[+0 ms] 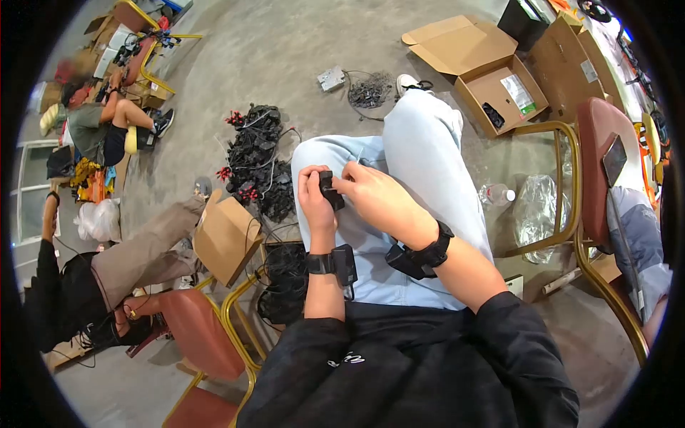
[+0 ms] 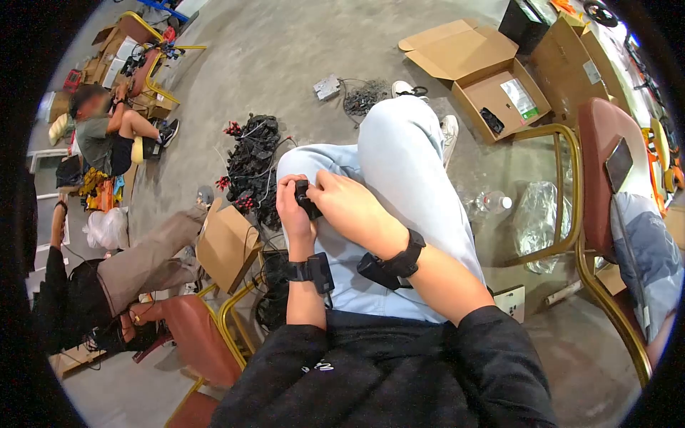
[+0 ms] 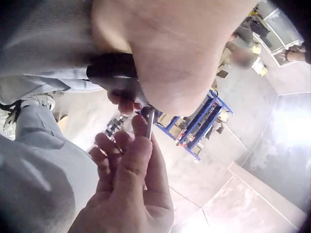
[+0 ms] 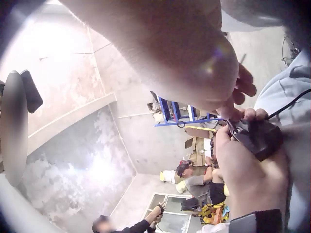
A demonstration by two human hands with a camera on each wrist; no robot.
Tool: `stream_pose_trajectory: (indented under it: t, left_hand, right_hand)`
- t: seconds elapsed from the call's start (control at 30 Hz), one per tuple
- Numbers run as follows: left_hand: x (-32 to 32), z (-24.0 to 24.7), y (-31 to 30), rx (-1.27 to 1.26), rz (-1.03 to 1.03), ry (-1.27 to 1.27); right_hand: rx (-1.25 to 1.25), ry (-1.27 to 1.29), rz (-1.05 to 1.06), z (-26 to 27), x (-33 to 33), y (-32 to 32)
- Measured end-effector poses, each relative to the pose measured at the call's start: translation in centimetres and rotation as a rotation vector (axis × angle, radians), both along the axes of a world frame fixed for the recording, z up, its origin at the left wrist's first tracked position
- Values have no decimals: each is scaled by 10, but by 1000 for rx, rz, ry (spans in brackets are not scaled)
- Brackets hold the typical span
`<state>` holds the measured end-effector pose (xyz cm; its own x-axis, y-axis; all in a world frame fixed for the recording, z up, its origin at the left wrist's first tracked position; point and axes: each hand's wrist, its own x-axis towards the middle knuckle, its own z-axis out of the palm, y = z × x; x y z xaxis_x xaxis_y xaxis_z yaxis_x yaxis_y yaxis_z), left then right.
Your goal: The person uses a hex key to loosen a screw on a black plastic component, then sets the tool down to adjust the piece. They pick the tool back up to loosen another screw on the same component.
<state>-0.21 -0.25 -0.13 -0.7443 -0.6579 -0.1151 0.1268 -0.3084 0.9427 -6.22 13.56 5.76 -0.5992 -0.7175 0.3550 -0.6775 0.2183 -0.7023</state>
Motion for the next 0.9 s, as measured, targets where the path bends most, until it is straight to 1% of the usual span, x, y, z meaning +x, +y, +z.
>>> stream_pose_trajectory:
  t: [0.03, 0.07, 0.13, 0.17, 0.23, 0.27, 0.33, 0.37, 0.43, 0.5, 0.57, 0.67, 0.7, 0.73, 0.77, 0.83, 0.9]
  left_hand:
    - [-1, -3, -1, -16, 14, 13]
    - [1, -5, -1, -20, 17, 12]
    - [3, 1, 0, 127, -61, 69]
    - [2, -1, -1, 127, -46, 115]
    - [-2, 4, 2, 119, -20, 117]
    - [-1, 6, 3, 114, 11, 115]
    - [1, 7, 4, 110, 25, 84]
    - [0, 8, 3, 103, 35, 65]
    - [1, 3, 0, 78, 31, 64]
    - [0, 3, -1, 53, 23, 62]
    - [-1, 6, 1, 118, 25, 90]
    - [-4, 11, 7, 124, -12, 90]
    - [-4, 10, 8, 130, -12, 88]
    - [-3, 9, 8, 80, -12, 66]
    - [-3, 9, 7, 28, -10, 43]
    - [0, 3, 4, 23, 2, 25]
    - [3, -3, -1, 10, 21, 5]
  right_hand:
    - [34, -109, -11, -3, 3, 1]
    - [31, -111, -7, -3, 3, 1]
    - [198, -425, -10, -1, 1, -2]
    - [191, -424, -11, -3, 1, -4]
    - [103, -415, -32, -7, 1, -7]
    - [102, -425, -31, -8, 2, -5]
    - [101, -266, -28, 5, 0, -1]
    - [102, -265, -29, 4, 1, -1]
    - [77, -176, -16, -2, 3, -2]
    - [52, -197, 8, -4, 1, -3]
    - [33, -223, 33, -6, -1, -2]
    - [-2, -158, 29, -4, -4, 1]
    - [-29, -54, 11, -4, -5, 2]
    - [-57, 50, -6, -4, -4, 2]
    - [-54, 47, -5, -4, -4, 2]
    - [-23, 73, 0, -4, -2, 1]
    - [5, 41, 15, -2, 0, -1]
